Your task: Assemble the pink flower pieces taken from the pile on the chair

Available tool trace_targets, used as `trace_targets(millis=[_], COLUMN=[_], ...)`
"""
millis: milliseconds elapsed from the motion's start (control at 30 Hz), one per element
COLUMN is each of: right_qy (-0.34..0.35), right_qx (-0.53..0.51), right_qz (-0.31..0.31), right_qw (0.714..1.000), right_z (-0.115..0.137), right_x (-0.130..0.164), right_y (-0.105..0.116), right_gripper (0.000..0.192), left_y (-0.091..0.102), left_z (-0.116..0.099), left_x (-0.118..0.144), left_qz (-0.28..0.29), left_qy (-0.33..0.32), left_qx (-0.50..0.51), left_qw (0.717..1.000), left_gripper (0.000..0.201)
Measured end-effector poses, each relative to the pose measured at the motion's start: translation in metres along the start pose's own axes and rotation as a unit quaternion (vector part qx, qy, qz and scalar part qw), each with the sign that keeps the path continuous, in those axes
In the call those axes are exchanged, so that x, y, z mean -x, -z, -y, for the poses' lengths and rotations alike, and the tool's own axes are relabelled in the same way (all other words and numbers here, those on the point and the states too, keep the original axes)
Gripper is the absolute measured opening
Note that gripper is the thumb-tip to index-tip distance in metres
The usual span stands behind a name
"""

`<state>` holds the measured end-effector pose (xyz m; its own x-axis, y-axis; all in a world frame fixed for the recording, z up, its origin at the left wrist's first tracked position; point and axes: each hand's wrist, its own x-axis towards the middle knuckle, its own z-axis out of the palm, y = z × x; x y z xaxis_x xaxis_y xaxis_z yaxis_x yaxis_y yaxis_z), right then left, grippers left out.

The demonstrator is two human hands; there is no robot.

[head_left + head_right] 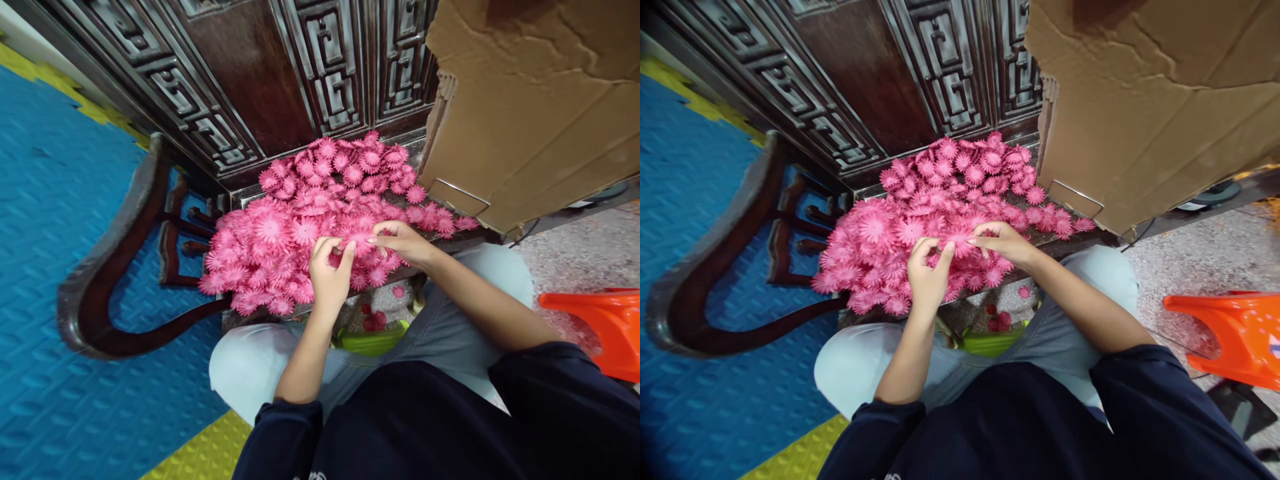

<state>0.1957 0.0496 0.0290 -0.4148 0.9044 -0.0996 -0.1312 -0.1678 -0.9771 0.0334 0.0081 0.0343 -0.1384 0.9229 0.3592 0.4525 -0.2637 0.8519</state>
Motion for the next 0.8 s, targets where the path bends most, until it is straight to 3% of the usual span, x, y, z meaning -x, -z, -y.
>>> trace_targets(millis=[133, 233, 300, 467, 800], right_qy=[-0.006, 0.002, 0.010, 0.020, 0.000], right_qx=[0.015, 0.018, 0.016, 0.004, 0.015], right_qz=[-0.009, -0.010, -0.006, 0.011, 0.057], right_qw=[1.000, 1.000, 1.000, 1.000, 0.998], right_z=[0.0003, -0.0008, -0.0016, -0.0028, -0.0003], right_x=[-0.0014, -0.0019, -0.0017, -0.0013, -0.0007], right_y=[0.0004, 0.0010, 0.0015, 0.0025, 0.0065], right_gripper=[0.026, 0.025, 0.024, 0.023, 0.025], left_y=[-0.0009, 0.0008, 0.0019, 0.0003, 0.0041], left_z=[-0.0022, -0.0067, -0.0089, -0.0076, -0.0085], left_x=[0.0058, 0.0087, 0.0088, 0.0068, 0.0005], left_qz=[-0.095, -0.152, -0.124, -0.021, 0.090], left_qy=[-0.050, -0.113, -0.119, -0.046, -0.001], left_qx=[-0.053, -0.123, -0.132, -0.081, 0.037], left_qw=[0.993, 0.974, 0.976, 0.995, 0.995], left_gripper=[0.023, 0.017, 0.015, 0.018, 0.008])
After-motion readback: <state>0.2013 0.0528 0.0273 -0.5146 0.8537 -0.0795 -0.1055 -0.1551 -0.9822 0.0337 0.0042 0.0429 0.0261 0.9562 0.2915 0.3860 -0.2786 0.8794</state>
